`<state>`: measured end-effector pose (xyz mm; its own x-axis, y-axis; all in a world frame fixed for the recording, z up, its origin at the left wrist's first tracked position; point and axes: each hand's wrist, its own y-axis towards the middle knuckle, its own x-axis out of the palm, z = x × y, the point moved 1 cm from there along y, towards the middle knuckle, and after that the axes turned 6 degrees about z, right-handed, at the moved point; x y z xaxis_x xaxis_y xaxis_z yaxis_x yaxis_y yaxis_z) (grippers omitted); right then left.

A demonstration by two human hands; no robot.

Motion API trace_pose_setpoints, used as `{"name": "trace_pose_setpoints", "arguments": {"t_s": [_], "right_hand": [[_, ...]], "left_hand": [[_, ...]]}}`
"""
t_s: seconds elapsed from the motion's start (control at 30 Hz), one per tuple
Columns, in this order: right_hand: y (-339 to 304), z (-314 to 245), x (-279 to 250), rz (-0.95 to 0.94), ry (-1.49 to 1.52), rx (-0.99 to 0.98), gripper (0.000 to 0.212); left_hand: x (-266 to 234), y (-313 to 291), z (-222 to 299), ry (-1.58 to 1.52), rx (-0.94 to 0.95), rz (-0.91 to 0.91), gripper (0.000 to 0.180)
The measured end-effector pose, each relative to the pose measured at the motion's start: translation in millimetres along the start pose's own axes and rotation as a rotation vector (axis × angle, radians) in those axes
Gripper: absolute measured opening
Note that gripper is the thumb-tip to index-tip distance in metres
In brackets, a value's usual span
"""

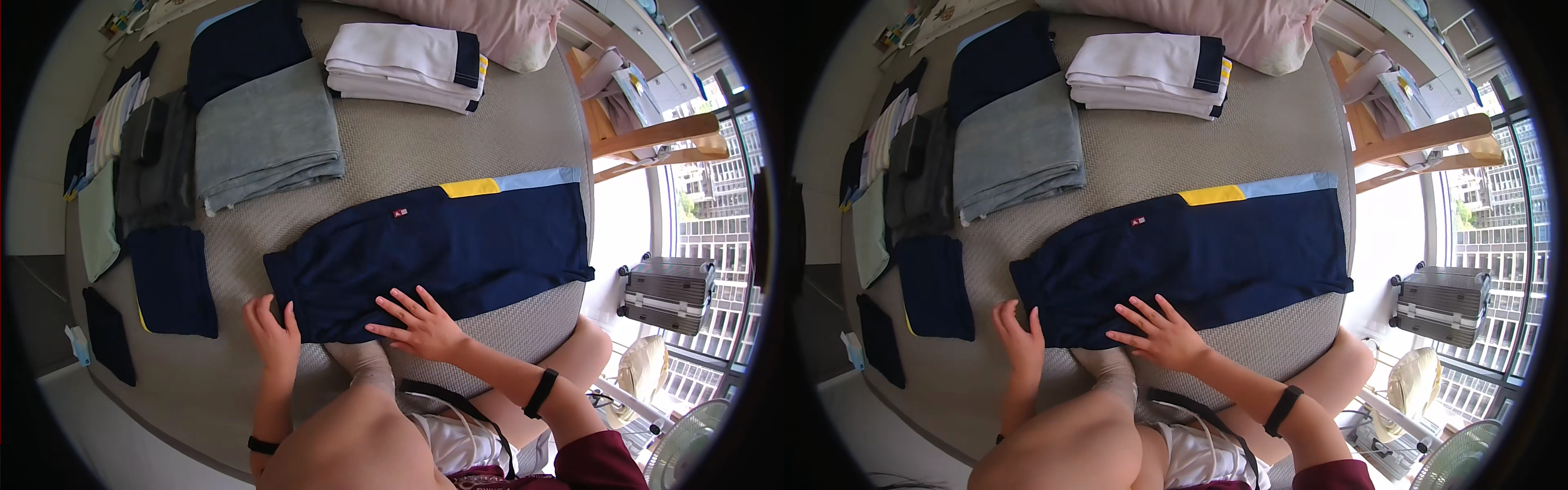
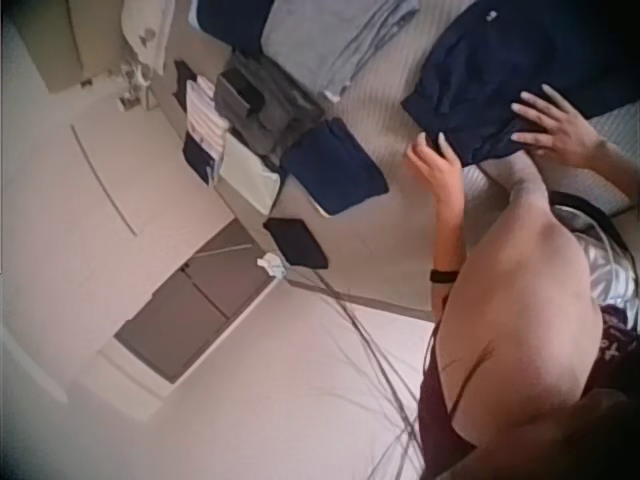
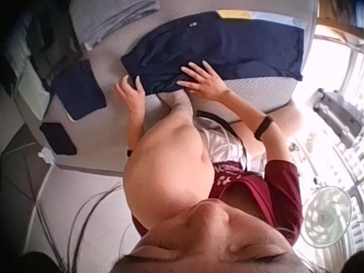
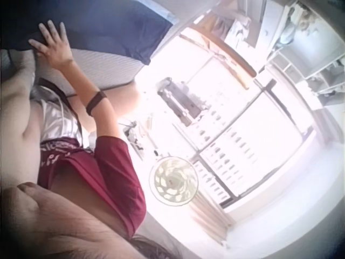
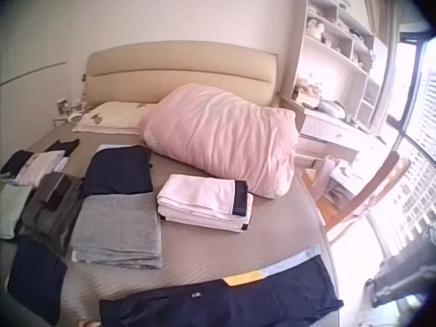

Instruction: Folding a pair of blue trousers on a bed.

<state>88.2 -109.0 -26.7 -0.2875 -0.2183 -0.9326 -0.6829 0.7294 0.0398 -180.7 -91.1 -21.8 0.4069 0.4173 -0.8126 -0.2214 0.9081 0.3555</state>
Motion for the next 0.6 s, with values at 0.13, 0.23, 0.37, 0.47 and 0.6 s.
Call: {"name": "trace_pose_setpoints", "arguments": {"t_s": [0.13, 0.23, 0.37, 0.47, 0.6], "right_hand": [[1.0, -1.2, -6.5, -0.043, 0.005, 0.073, 0.062], [1.0, -2.9, -1.5, -0.009, -0.004, 0.063, 0.061], [1.3, -2.2, -1.2, 0.013, 0.032, 0.060, 0.060], [-4.2, 8.2, -8.0, 0.001, 0.095, 0.054, 0.061], [-34.1, 39.0, -38.5, 0.150, 0.046, 0.126, 0.059]], "left_hand": [[-12.8, -10.1, 36.2, -0.040, 0.445, -0.315, 0.028], [-10.0, -21.4, 31.1, -0.018, 0.500, -0.389, 0.025], [-5.7, -23.4, 26.9, 0.055, 0.548, -0.377, 0.021], [-2.2, -23.2, 27.6, 0.008, 0.428, -0.361, 0.015], [1.8, -29.2, 25.3, 0.051, 0.312, -0.317, 0.014]]}}
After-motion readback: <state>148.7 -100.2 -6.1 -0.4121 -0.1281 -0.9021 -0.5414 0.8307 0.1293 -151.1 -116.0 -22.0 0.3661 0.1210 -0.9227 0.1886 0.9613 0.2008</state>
